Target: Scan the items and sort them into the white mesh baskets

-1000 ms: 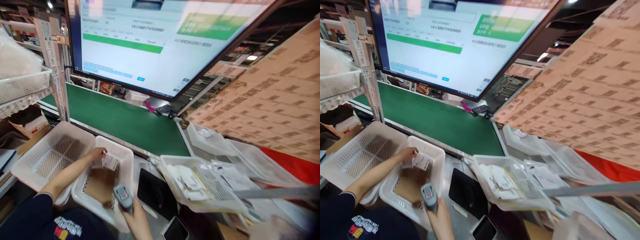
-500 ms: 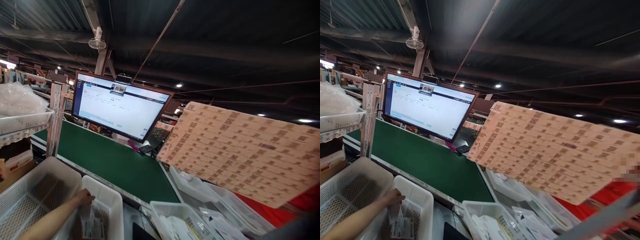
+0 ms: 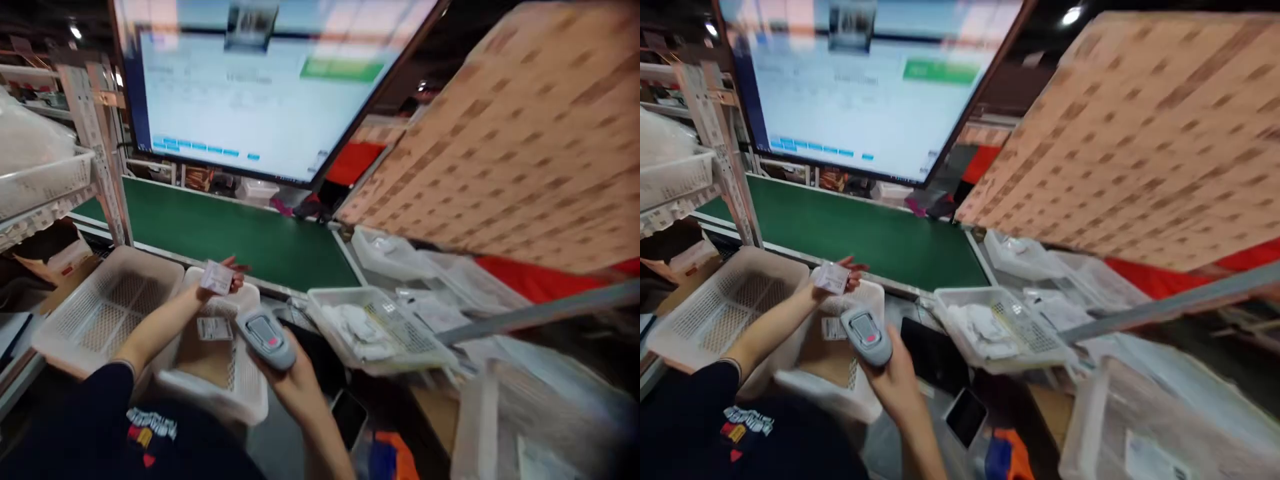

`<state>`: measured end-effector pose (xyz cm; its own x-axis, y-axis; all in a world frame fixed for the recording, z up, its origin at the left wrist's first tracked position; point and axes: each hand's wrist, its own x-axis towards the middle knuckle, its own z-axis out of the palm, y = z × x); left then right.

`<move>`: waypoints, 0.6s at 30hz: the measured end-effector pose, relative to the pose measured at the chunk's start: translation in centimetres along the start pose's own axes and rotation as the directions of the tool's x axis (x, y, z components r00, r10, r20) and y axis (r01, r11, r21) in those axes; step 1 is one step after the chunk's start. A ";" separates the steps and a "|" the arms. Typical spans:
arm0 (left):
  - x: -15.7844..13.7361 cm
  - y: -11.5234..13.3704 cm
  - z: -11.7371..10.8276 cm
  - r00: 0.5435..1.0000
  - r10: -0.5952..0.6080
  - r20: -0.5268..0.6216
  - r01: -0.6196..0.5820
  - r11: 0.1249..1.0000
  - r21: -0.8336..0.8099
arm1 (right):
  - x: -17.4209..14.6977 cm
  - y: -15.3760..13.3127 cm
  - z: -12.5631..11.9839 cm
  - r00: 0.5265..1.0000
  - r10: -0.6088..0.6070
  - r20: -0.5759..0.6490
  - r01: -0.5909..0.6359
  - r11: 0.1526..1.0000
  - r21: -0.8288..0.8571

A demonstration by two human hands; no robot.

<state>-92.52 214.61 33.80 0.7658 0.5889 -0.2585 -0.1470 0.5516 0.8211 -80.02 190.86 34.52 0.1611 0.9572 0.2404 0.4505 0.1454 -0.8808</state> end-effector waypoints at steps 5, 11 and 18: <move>-0.3 -0.5 1.5 0.995 -0.095 -0.005 0.095 0.995 -0.025 | 0.6 -1.1 -0.9 1.000 -0.024 -0.017 0.023 0.997 -0.071; -0.9 -2.3 1.9 0.988 -0.156 -0.017 0.156 0.988 0.009 | -0.8 -0.4 -0.4 0.999 -0.004 0.033 0.005 0.999 -0.038; -0.8 -4.2 -0.1 0.890 -0.090 -0.447 0.179 0.971 0.160 | -2.6 2.3 -0.6 0.997 0.068 0.035 -0.072 0.990 0.121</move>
<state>-92.59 211.90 30.53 0.4148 0.7384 -0.5318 0.0949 0.5461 0.8323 -78.82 188.54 32.10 0.1604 0.9731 0.1656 0.3284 0.1056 -0.9386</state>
